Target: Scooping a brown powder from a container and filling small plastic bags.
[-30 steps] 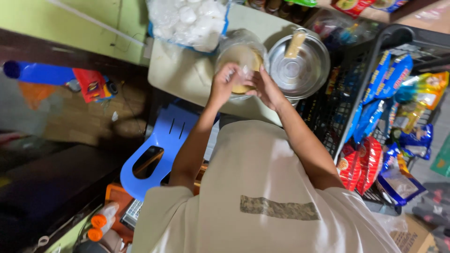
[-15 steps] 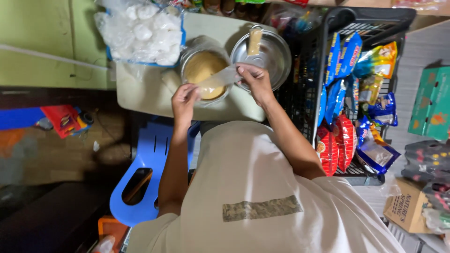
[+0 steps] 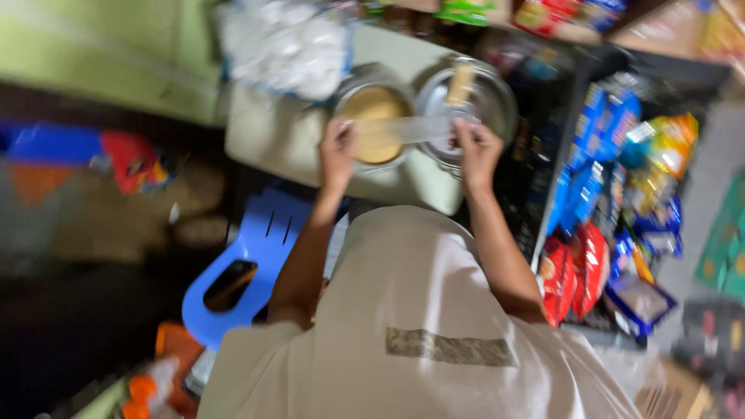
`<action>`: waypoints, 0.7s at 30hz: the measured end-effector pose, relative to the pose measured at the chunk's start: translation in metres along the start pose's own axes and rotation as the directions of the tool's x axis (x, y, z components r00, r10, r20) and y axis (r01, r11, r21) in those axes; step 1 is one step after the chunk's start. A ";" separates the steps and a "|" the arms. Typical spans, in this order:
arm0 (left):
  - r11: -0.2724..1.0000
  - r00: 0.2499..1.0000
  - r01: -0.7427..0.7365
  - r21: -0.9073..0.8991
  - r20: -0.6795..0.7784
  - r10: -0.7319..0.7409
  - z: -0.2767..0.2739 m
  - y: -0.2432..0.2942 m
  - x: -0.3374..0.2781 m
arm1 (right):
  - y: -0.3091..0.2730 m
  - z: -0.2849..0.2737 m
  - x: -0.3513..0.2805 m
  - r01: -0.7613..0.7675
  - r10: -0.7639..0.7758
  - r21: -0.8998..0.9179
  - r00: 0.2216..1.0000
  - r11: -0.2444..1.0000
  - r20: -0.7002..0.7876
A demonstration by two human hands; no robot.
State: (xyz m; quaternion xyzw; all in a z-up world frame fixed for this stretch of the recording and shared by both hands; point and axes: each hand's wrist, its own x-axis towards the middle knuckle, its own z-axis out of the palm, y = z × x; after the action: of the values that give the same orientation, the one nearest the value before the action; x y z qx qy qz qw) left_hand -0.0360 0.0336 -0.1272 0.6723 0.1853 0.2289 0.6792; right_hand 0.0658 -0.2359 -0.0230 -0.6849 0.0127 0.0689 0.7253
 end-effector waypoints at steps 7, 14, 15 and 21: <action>0.704 0.872 -0.481 0.523 0.372 0.319 0.057 0.147 -0.012 | 0.000 0.052 0.006 0.004 -0.003 -0.008 0.984 1.000 0.176; 0.781 0.917 -0.388 0.489 0.290 0.274 0.037 0.115 -0.003 | -0.032 0.083 0.004 0.157 -0.121 -0.066 0.920 0.985 0.374; 0.838 0.926 -0.356 0.413 0.275 0.258 0.034 0.116 -0.004 | -0.047 0.085 0.000 0.228 -0.185 -0.058 0.893 0.972 0.409; 0.922 0.947 -0.215 0.321 0.301 0.116 0.018 0.113 -0.006 | -0.052 0.078 -0.001 0.486 -0.278 -0.290 0.794 0.824 0.541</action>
State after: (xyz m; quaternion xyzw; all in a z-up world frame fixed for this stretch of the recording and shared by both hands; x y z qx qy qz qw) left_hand -0.0378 0.0141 -0.0139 0.8208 0.0685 0.1534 0.5460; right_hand 0.0651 -0.1611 0.0331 -0.7718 -0.3225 0.0840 0.5416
